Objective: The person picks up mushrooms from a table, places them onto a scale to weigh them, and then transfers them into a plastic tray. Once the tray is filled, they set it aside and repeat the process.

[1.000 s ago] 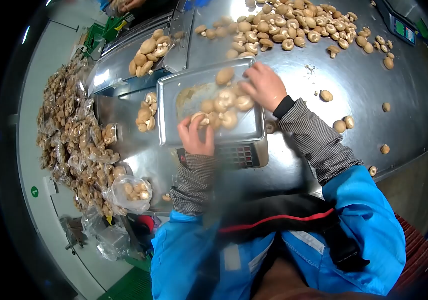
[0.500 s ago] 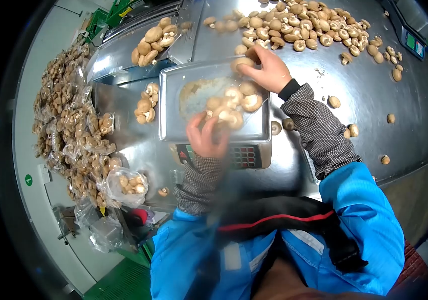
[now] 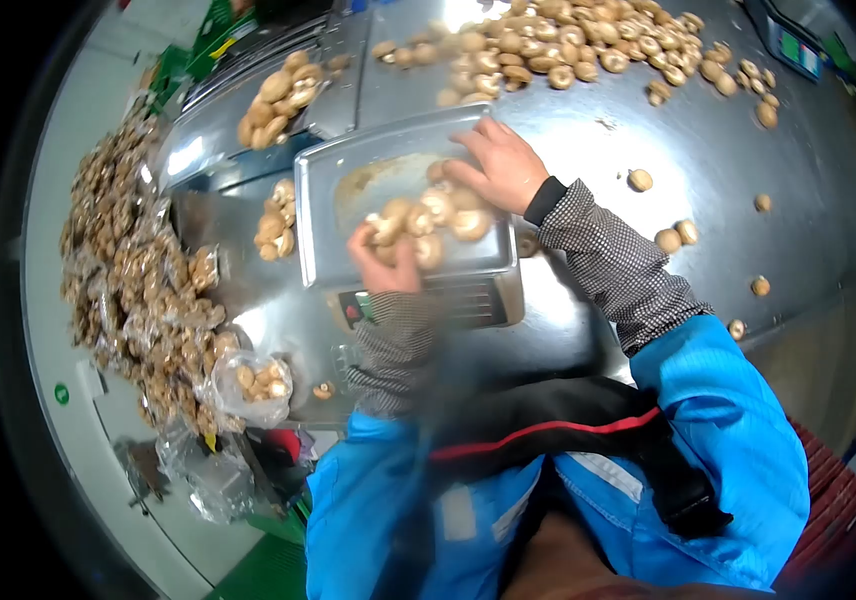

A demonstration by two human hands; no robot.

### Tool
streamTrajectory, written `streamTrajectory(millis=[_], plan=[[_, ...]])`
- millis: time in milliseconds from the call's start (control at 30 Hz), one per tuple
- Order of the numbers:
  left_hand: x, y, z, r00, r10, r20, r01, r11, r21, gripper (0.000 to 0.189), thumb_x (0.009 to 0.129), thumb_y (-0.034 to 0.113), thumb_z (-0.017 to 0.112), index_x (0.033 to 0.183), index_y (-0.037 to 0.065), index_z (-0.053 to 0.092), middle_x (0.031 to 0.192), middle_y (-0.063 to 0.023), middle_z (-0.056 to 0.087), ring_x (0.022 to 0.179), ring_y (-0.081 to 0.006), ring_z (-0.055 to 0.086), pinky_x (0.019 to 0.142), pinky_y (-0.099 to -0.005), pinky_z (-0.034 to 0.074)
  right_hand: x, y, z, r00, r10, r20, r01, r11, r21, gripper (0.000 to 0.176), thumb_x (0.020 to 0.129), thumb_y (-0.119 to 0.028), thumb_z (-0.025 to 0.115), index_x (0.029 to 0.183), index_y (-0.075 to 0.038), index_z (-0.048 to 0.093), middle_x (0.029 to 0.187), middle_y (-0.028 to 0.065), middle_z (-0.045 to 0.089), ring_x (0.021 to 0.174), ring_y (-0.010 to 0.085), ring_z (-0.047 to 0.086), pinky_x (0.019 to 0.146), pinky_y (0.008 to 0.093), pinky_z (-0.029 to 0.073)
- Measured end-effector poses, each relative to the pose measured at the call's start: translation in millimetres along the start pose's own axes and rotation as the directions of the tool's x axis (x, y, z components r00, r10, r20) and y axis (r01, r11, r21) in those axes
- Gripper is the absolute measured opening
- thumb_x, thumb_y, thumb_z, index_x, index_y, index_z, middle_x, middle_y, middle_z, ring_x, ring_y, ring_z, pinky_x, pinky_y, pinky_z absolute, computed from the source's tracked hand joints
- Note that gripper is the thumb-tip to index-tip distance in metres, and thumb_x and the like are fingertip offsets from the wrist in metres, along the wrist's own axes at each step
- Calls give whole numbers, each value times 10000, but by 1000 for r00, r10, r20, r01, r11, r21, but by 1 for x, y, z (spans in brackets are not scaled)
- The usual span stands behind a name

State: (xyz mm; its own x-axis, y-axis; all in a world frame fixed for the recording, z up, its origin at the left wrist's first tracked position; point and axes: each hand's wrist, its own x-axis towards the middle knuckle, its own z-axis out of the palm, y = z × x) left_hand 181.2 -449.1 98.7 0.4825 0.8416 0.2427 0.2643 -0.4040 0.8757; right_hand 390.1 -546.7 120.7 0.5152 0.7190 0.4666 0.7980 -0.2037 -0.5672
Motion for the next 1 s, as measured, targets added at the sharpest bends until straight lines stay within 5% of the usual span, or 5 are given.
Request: streamTrajectory(millis=[200, 300, 367, 700, 1000], plan=[[15, 13, -22, 993, 118, -29, -115, 991, 73, 191, 921, 158, 549, 972, -26, 563, 1076, -133, 539, 1000, -238, 537, 912, -347, 426, -66, 92, -65, 949, 314, 12, -247, 767, -593, 423, 841, -381, 640, 1140, -83, 615, 944, 171, 568, 893, 332, 571, 778, 429, 482], [25, 22, -32, 997, 67, -34, -68, 998, -9, 275, 943, 214, 509, 960, -48, 592, 1085, -135, 567, 1008, -248, 557, 908, -350, 435, -100, 118, -97, 742, 667, 69, -343, 466, -816, 431, 865, -438, 605, 1202, -170, 590, 1254, 234, 523, 1109, 362, 563, 864, 512, 474], [27, 37, -35, 999, 35, 7, -35, 999, 26, 276, 933, 218, 513, 946, -43, 600, 1079, -144, 573, 1015, -265, 550, 917, -359, 431, -119, 146, -102, 572, 802, 169, -477, 493, -727, 372, 883, -337, 588, 1212, -165, 577, 1128, 203, 544, 1003, 331, 610, 866, 449, 508], [-22, 0, -59, 991, 115, 61, -127, 962, 241, 186, 829, 176, 646, 905, 15, 593, 1003, -139, 524, 901, -252, 536, 819, -368, 442, -87, 32, -87, 889, 431, 156, -453, 880, 146, 470, 746, -278, 755, 1026, -31, 469, 906, 154, 601, 788, 277, 639, 712, 370, 519], [-22, 10, -47, 981, -51, 186, -10, 951, 309, 343, 829, 123, 671, 1145, 19, 588, 1033, -117, 539, 850, -200, 567, 766, -319, 482, -32, -64, -24, 982, -146, 119, 145, 989, 12, 411, 720, -204, 757, 1012, -32, 524, 979, 124, 553, 924, 317, 541, 805, 392, 464]])
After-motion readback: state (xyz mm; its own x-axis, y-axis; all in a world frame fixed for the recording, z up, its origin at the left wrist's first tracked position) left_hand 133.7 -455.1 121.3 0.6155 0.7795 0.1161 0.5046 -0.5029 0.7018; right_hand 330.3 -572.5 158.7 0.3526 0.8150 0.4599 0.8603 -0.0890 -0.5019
